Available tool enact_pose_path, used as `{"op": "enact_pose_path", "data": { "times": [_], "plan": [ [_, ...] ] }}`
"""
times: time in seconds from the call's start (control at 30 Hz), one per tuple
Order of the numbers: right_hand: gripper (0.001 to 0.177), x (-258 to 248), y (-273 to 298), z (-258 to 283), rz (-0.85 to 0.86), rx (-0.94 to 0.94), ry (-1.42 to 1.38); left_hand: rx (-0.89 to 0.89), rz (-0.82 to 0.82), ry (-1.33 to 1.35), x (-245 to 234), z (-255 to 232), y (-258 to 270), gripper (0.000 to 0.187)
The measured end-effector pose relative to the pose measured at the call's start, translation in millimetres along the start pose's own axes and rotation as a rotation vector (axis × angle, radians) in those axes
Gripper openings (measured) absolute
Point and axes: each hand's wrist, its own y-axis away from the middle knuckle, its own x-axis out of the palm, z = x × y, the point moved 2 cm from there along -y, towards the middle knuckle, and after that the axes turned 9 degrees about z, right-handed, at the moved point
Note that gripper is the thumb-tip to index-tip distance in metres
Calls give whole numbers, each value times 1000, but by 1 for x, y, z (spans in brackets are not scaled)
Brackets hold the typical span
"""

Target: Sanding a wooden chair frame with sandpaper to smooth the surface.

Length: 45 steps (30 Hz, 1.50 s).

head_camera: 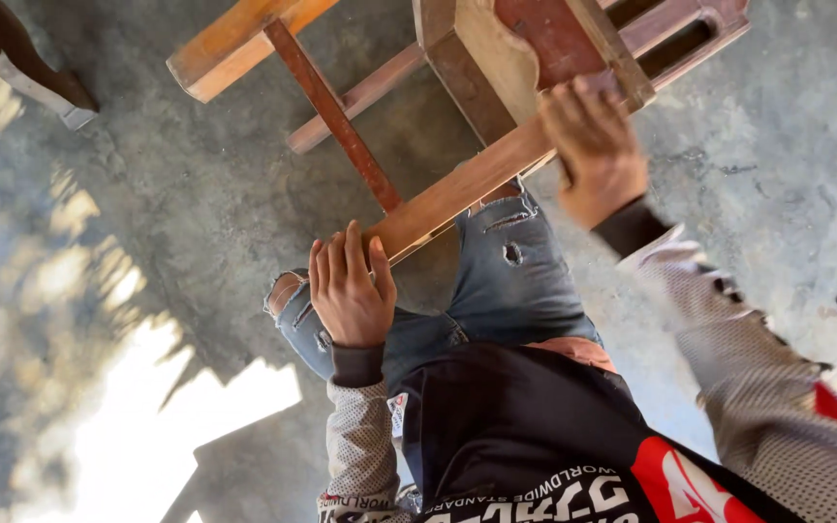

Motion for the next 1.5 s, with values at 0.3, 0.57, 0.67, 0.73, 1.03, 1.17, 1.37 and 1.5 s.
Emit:
{"op": "enact_pose_path", "data": {
  "times": [0.3, 0.57, 0.67, 0.73, 1.03, 1.17, 1.37, 1.5],
  "plan": [
    [66, -42, -15, 59, 18, -46, -200, -67, 33, -78, 18, 5, -3, 30],
    [56, -55, -24, 117, 85, -16, -288, -82, -1, -120, 28, 6, 0, 31],
    [54, -48, -13, 97, 102, 14, -303, -56, 14, -109, 28, 10, 1, 32],
    [51, -45, -7, 54, 73, 9, -249, -63, -4, -103, 28, 10, 0, 34],
    [45, -58, -24, 123, 61, 63, -400, -54, 16, -131, 31, 13, 3, 32],
    [65, -54, -9, 37, 146, 125, -254, -111, 72, -83, 12, -4, -9, 29],
    [59, -61, -23, 83, 1, 83, -238, -98, -40, -109, 30, 6, -1, 36],
    [98, -29, 8, 48, 53, -4, -200, -70, -23, -126, 29, 9, 0, 34]
  ]
}}
